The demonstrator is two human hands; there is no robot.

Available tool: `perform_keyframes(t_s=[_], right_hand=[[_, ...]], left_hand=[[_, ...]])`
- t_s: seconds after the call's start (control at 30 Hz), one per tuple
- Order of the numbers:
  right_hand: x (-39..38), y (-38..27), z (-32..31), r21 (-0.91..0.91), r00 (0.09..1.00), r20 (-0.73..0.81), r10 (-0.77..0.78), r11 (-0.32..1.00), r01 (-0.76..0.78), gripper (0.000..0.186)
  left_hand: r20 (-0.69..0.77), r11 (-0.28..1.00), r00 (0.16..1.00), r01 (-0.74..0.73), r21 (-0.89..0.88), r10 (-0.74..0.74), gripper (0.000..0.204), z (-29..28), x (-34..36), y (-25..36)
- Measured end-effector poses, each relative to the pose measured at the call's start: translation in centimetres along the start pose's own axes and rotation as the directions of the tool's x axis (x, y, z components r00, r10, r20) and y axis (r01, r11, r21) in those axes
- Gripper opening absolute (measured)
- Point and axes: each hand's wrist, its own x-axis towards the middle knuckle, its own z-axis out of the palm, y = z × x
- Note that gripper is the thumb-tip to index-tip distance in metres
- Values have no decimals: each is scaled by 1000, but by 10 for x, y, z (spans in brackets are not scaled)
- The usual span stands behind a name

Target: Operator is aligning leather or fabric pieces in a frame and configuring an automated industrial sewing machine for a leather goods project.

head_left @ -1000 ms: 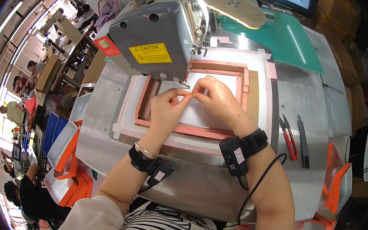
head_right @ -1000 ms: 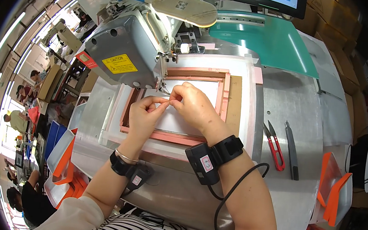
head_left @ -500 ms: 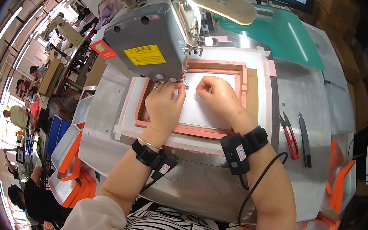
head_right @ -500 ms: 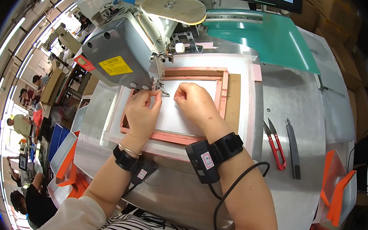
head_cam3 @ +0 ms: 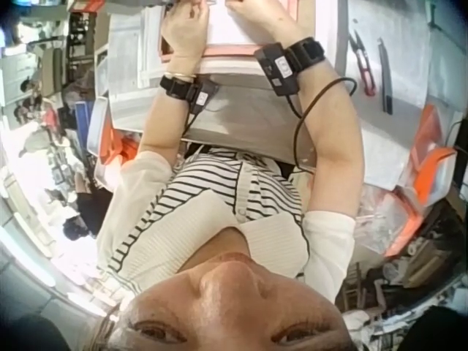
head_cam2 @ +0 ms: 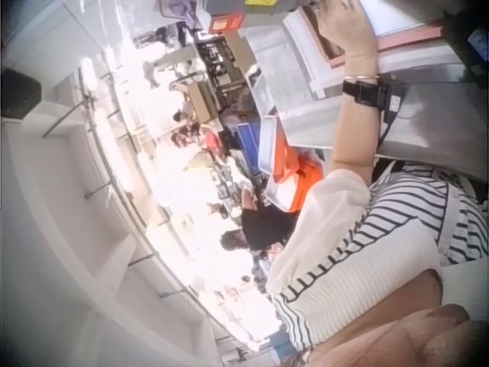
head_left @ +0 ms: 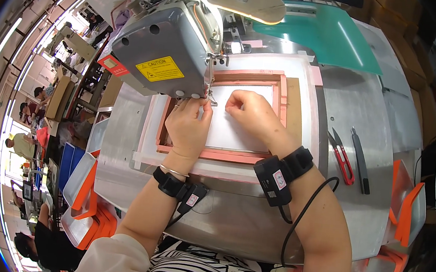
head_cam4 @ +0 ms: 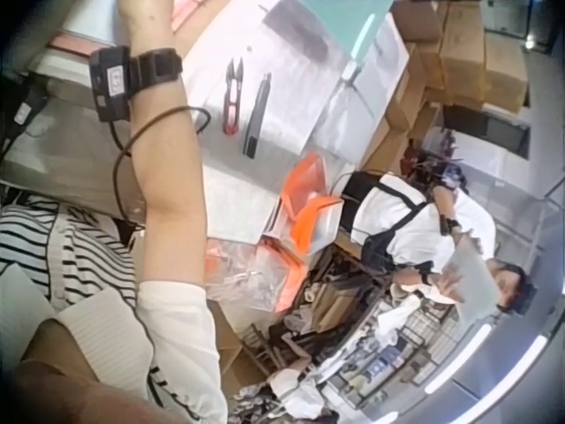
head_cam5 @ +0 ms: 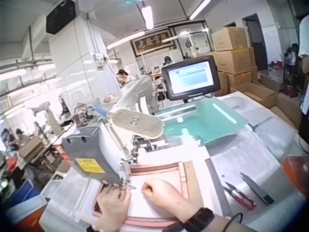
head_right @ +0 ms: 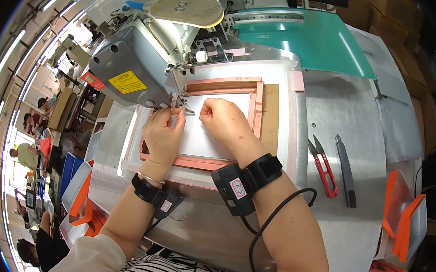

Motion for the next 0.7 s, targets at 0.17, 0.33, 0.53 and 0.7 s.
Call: perform_keyframes(t_s=[0.17, 0.33, 0.53, 0.7], right_hand=[[1, -4, 1, -17, 1000, 9, 25, 1000, -25, 13], [4, -9, -1, 53, 996, 2, 84, 995, -84, 23], [28, -9, 10, -46, 998, -10, -58, 997, 58, 29], [31, -11, 20, -93, 995, -34, -92, 992, 88, 22]], left_hand=[[-3, 999, 1000, -25, 41, 26, 8, 0, 1, -2], [61, 998, 998, 21, 59, -25, 7, 3, -3, -6], [66, 999, 997, 42, 32, -44, 7, 1, -1, -8], [36, 999, 999, 27, 34, -28, 7, 3, -1, -7]])
